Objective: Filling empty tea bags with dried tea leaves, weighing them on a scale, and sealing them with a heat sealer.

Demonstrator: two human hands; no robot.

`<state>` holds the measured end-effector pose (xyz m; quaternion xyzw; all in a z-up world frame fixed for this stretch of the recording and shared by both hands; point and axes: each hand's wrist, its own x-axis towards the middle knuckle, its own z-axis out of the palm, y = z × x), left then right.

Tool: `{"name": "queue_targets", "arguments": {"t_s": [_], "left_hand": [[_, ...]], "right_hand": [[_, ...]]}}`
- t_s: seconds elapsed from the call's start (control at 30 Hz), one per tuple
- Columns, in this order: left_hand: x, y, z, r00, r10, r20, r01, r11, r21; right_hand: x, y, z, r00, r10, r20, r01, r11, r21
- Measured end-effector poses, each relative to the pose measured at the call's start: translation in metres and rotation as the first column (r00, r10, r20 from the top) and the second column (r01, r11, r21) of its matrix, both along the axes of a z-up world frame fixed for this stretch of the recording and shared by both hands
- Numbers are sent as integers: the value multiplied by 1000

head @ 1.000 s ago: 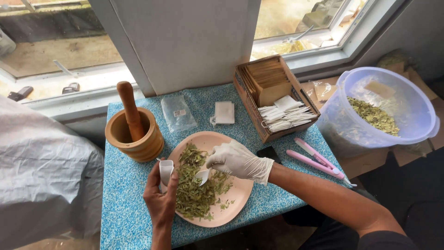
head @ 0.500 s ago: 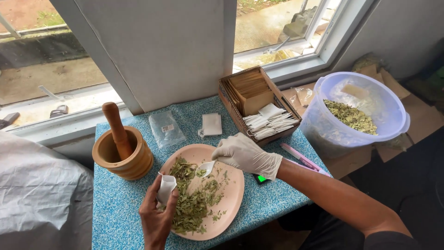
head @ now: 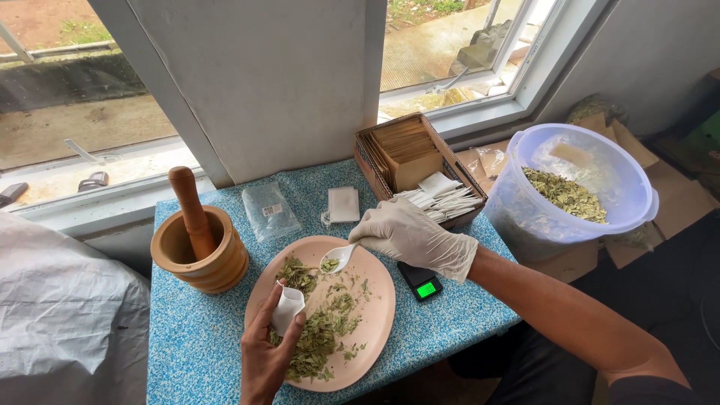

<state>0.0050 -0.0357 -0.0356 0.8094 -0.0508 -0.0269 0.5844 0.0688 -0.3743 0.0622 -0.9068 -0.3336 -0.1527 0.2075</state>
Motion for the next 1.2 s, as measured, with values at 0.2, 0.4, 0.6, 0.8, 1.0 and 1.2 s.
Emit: {"name": "queue_targets", "arguments": {"t_s": [0.2, 0.4, 0.6, 0.8, 1.0, 1.2], "left_hand": [[2, 5, 8, 996, 23, 86, -21, 1000, -23], [1, 2, 6, 993, -3, 114, 3, 1000, 0], [2, 2, 3, 996, -18, 90, 17, 1000, 12], [0, 0, 12, 995, -30, 96, 31, 999, -8], [1, 0, 9, 988, -42, 149, 41, 999, 9], [0, -1, 12, 995, -39, 90, 38, 999, 19]], "right_hand": [[-6, 9, 25, 999, 41, 5, -41, 999, 28], [-6, 6, 22, 999, 41, 22, -41, 999, 8], [-9, 6, 26, 998, 32, 53, -31, 999, -12], [-13, 7, 37, 999, 34, 31, -33, 999, -30], [-15, 11, 41, 999, 33, 39, -32, 999, -25], [-13, 11, 38, 999, 46, 9, -46, 999, -7]]}}
